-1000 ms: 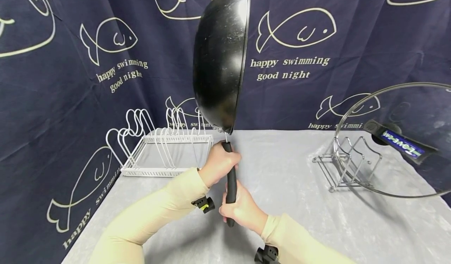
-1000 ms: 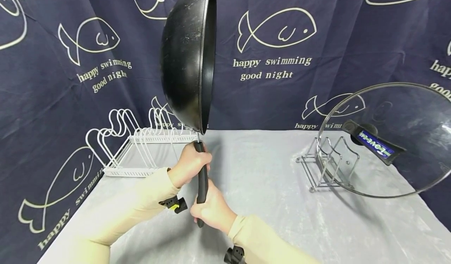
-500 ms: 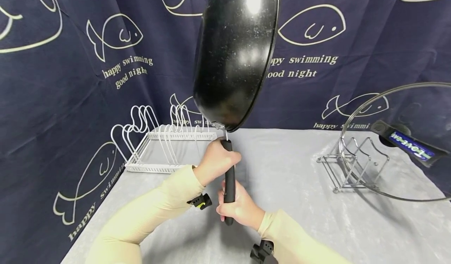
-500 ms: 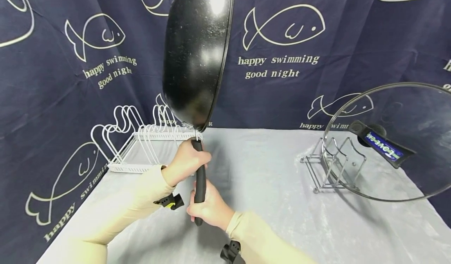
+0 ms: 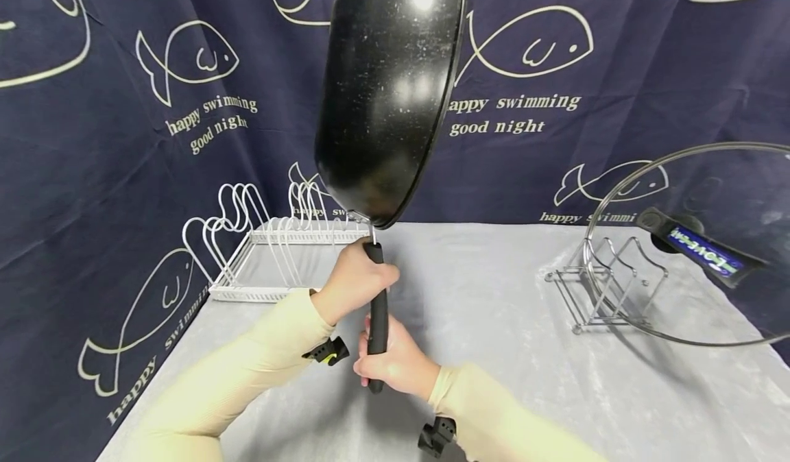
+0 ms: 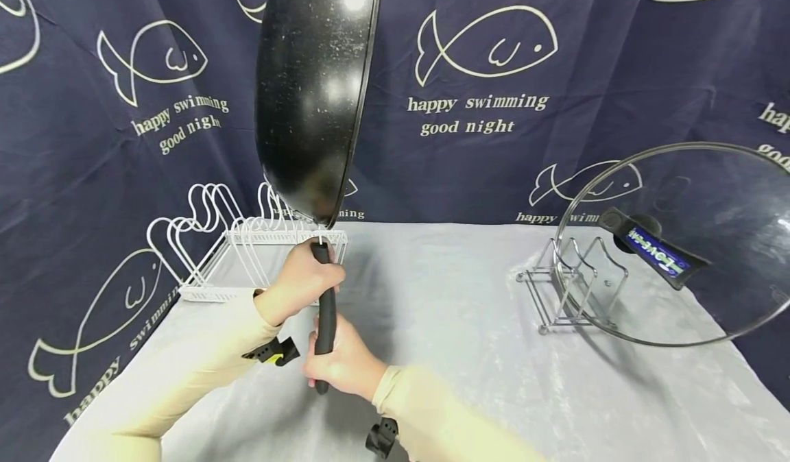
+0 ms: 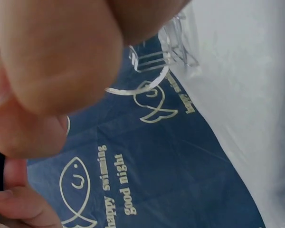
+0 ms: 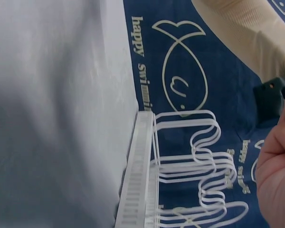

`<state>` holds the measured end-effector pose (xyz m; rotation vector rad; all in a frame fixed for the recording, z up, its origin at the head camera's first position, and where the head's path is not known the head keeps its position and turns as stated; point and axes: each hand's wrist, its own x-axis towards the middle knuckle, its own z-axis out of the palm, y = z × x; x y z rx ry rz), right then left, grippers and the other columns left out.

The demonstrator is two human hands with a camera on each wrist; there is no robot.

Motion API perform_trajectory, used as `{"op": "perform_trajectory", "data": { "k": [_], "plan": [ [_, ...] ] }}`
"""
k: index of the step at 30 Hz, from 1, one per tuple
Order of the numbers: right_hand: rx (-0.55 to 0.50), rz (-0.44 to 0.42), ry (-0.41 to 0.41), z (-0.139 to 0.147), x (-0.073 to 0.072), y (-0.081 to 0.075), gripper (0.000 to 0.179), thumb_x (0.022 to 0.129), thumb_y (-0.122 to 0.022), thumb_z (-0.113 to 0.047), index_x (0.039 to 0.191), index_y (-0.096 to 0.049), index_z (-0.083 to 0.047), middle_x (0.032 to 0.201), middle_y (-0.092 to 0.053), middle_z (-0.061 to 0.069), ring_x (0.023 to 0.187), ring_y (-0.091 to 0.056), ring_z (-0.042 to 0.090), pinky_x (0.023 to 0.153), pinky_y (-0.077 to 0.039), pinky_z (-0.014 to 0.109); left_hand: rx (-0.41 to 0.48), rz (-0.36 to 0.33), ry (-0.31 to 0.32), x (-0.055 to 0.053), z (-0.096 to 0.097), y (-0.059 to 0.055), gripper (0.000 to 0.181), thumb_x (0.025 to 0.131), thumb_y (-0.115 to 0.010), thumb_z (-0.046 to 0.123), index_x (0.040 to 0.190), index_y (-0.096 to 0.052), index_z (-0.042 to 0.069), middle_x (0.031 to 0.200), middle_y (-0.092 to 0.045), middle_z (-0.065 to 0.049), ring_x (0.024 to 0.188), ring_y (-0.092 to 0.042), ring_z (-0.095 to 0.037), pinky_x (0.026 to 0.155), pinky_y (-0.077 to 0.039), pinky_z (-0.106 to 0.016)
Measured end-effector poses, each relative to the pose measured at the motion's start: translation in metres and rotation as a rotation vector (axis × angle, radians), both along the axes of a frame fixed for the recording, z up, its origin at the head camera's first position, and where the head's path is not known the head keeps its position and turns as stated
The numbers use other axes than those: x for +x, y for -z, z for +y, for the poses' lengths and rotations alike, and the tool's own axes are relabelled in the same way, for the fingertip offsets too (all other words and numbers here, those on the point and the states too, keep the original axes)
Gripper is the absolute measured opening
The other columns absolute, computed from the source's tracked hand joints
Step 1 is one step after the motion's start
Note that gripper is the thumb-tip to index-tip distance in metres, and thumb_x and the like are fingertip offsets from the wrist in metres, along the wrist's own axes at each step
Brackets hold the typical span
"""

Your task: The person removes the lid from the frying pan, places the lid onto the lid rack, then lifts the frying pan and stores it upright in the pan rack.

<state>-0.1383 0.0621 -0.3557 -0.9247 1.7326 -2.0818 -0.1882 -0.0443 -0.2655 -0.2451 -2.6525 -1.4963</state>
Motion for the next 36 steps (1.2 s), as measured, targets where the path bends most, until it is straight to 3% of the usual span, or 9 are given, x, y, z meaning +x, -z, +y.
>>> {"op": "perform_trajectory", "data": {
  "k": [6,13,19,29,36],
  "plan": [
    [-0.028,-0.030,-0.001,-0.017,0.003,-0.001,0.032,0.071,-0.053,0.011,0.090,-0.035,-0.006,0.063,-0.049,-0.002,0.049,-0.055,0.007,0.053,-0.051,0.029,0.003,-0.019,-0.010,0.002,-0.015,0.000,0.006,0.068,-0.059,0.008,0.070,-0.053,0.007,0.051,-0.059,-0.004,0.050,-0.057,-0.021,0.052,-0.041,-0.028],
    [-0.038,-0.041,-0.026,-0.031,0.006,-0.002,0.032,0.071,-0.053,0.010,0.091,-0.034,-0.007,0.061,-0.051,-0.002,0.048,-0.055,0.006,0.053,-0.051,0.028,0.065,0.012,-0.035,0.006,-0.027,0.003,0.010,0.067,-0.056,0.005,0.062,-0.048,0.009,0.043,-0.053,0.001,0.043,-0.056,-0.017,0.047,-0.038,-0.026],
    [-0.077,-0.059,-0.077,-0.037,0.006,0.001,0.032,0.070,-0.055,0.008,0.088,-0.035,-0.008,0.059,-0.052,0.000,0.049,-0.056,0.007,0.056,-0.051,0.028,0.032,0.051,-0.038,0.009,-0.032,0.004,0.008,0.066,-0.057,0.006,0.061,-0.051,0.008,0.043,-0.051,0.002,0.043,-0.052,-0.018,0.047,-0.037,-0.027],
    [-0.003,-0.151,-0.121,-0.033,0.005,0.015,0.035,0.069,-0.054,0.009,0.090,-0.033,-0.009,0.062,-0.051,-0.003,0.050,-0.057,0.009,0.056,-0.050,0.026,0.045,0.036,-0.078,0.009,-0.035,0.026,0.014,0.065,-0.058,0.006,0.064,-0.046,0.010,0.051,-0.044,0.001,0.049,-0.044,-0.018,0.049,-0.035,-0.028],
    [-0.003,-0.161,-0.140,-0.043,0.004,0.016,0.036,0.068,-0.054,0.010,0.089,-0.033,-0.011,0.060,-0.052,-0.004,0.049,-0.057,0.009,0.055,-0.049,0.024,0.066,0.047,-0.095,0.011,-0.045,0.028,0.013,0.065,-0.057,0.004,0.062,-0.046,0.009,0.050,-0.046,0.001,0.047,-0.046,-0.017,0.048,-0.035,-0.028]
  ]
}}
